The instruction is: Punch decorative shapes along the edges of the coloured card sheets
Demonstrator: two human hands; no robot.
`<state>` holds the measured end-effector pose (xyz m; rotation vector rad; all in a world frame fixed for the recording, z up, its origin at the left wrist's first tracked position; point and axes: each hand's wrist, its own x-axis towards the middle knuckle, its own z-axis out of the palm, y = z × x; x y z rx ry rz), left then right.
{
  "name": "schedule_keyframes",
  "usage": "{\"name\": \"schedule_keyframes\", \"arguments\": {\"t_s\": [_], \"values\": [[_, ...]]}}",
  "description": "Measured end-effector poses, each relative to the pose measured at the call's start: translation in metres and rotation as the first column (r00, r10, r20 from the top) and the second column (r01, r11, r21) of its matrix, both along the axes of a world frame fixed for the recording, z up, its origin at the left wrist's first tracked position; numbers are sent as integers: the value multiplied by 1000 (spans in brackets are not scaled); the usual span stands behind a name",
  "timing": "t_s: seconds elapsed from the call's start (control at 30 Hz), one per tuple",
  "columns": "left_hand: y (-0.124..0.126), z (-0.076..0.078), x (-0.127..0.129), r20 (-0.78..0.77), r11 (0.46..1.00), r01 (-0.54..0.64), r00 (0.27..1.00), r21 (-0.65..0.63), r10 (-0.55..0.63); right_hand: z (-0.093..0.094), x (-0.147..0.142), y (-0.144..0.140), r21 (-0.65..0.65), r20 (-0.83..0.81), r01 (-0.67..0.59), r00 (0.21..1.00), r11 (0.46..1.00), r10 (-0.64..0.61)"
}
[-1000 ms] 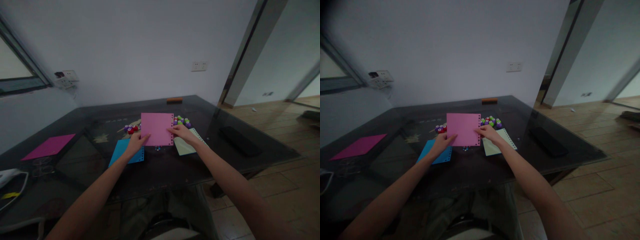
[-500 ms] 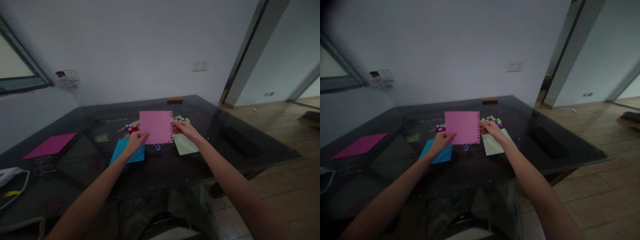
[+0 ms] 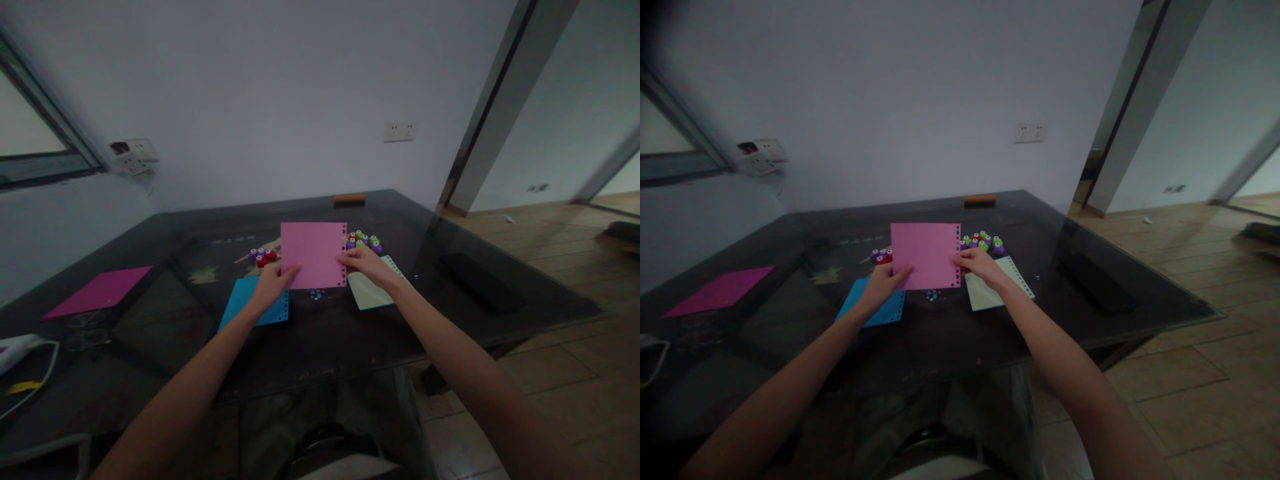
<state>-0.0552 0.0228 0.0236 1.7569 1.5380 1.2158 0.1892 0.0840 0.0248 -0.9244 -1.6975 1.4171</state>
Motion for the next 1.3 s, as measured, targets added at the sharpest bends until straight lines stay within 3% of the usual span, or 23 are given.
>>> {"name": "schedule_keyframes", "arguments": {"t_s": [0.73, 1.3], "values": [[-1, 0, 1, 0, 1000, 8, 1000, -9, -8, -5, -3, 0, 60, 53, -4, 999, 998, 1], [-1, 0, 1, 19, 1000, 14, 1000, 2, -14, -6, -4, 0, 23, 61, -1, 998, 1000, -1]]}}
